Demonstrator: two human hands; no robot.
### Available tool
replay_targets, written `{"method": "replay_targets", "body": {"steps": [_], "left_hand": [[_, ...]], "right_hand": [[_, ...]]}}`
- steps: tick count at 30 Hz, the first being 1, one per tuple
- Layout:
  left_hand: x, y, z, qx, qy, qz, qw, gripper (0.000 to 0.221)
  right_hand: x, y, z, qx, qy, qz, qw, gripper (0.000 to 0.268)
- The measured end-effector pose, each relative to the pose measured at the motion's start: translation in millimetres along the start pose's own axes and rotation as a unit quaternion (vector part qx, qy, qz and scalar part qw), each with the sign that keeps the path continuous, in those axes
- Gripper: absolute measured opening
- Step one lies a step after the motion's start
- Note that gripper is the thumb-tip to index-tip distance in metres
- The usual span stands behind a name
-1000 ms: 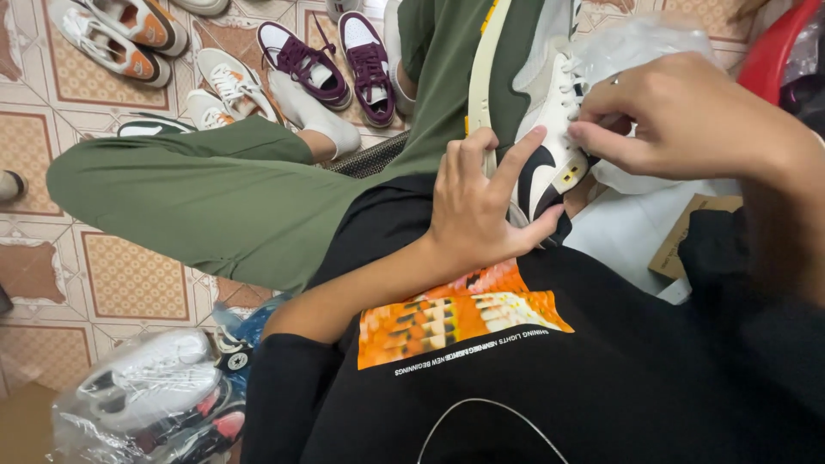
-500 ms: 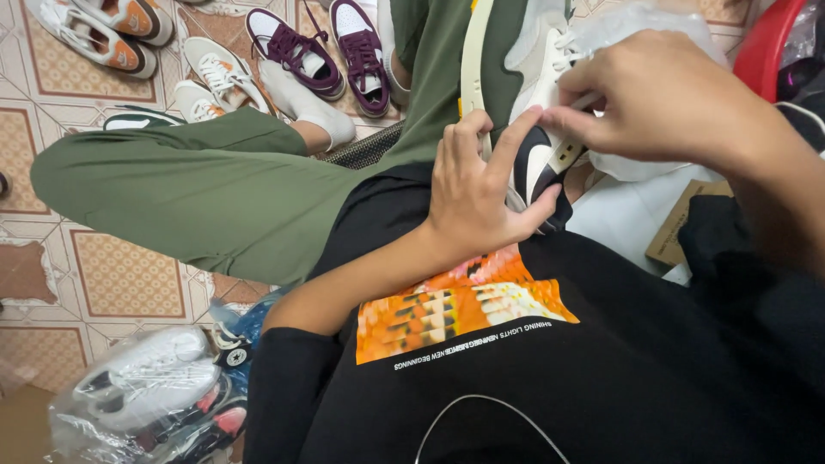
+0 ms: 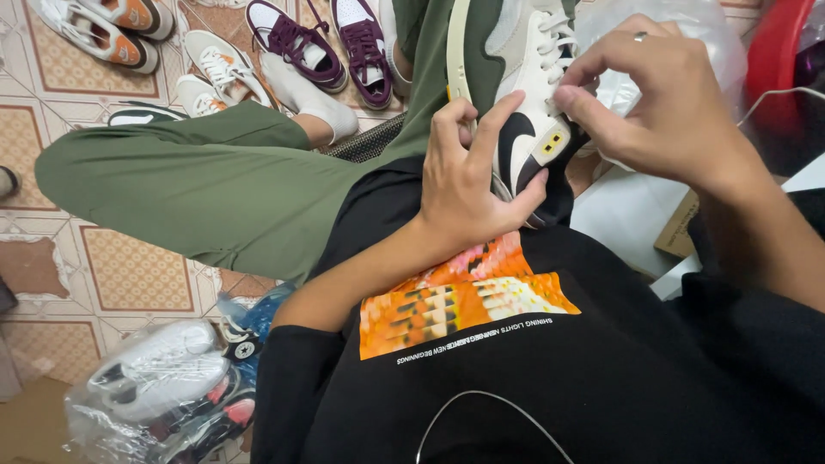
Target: The person is lacing a pair of black and white sneakers, carefully threading the white laces through each eyelet.
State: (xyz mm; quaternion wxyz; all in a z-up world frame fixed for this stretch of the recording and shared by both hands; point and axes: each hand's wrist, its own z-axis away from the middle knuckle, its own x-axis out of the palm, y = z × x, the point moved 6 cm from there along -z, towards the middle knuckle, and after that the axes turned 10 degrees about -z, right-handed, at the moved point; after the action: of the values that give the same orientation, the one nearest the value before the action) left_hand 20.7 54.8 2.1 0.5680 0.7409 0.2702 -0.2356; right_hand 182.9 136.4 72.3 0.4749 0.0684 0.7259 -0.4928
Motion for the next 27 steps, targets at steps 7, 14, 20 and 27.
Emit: {"method": "replay_targets", "body": {"steps": [7, 14, 20, 27], "left_hand": [[1, -1, 1, -0.006, -0.004, -0.013, 1.0, 0.085], [-3, 1, 3, -0.002, -0.023, -0.033, 0.999, 0.086], [-9, 2, 1, 0.0, -0.022, -0.033, 0.999, 0.085], [-13, 4, 4, 0.01, -0.01, -0.043, 0.999, 0.084]], "right_hand": [[4, -1, -14, 0.024, -0.011, -0.035, 0.999, 0.011], [5, -18, 4, -0.116, 0.06, 0.04, 0.991, 0.017], [15, -21, 6, -0.099, 0.065, 0.052, 0.992, 0.002], [28, -24, -8, -0.056, 0.016, -0.014, 0.998, 0.018]]}}
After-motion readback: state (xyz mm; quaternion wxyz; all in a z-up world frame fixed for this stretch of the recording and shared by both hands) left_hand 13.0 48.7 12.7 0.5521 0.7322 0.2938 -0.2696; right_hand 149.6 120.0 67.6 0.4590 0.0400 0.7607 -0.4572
